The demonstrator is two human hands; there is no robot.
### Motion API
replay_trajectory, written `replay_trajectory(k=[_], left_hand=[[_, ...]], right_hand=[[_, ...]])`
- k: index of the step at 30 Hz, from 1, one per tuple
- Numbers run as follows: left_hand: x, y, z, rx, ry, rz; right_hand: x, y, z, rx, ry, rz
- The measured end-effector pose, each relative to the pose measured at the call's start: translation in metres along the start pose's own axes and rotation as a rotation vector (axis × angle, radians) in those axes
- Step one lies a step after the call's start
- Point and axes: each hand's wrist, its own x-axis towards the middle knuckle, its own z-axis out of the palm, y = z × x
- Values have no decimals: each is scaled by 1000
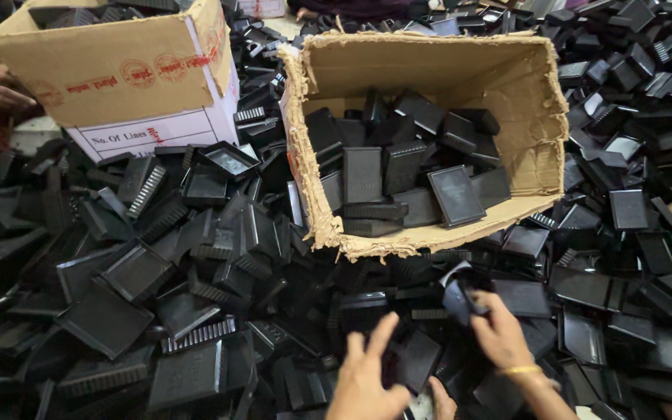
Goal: The person sits on the floor among a large spread of black plastic cartridge-like parts, picks up individual parts one at a time, briefly turns them in their hands, and tosses them into an open cardboard box in front of them. Other workers around the pile perform the same picking and boxing of parts.
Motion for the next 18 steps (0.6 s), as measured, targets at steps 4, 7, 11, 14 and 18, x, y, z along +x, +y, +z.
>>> replay_trajectory(k=[4,7,11,14,18], left_hand=[[6,23,-30,-425,265,91],[8,20,-11,-1129,296,41],[-2,-6,46,-1302,329,94],[-10,-30,63,-964,114,-29],[-8,-29,53,-762,151,258]], right_hand=[[-40,-4,-14,1179,-20,412],[-78,-27,6,1653,-114,483],[-105,-55,56,1652,-16,660],[-105,-59,73,1656,77,624],[-96,-64,64,1766,11,584]])
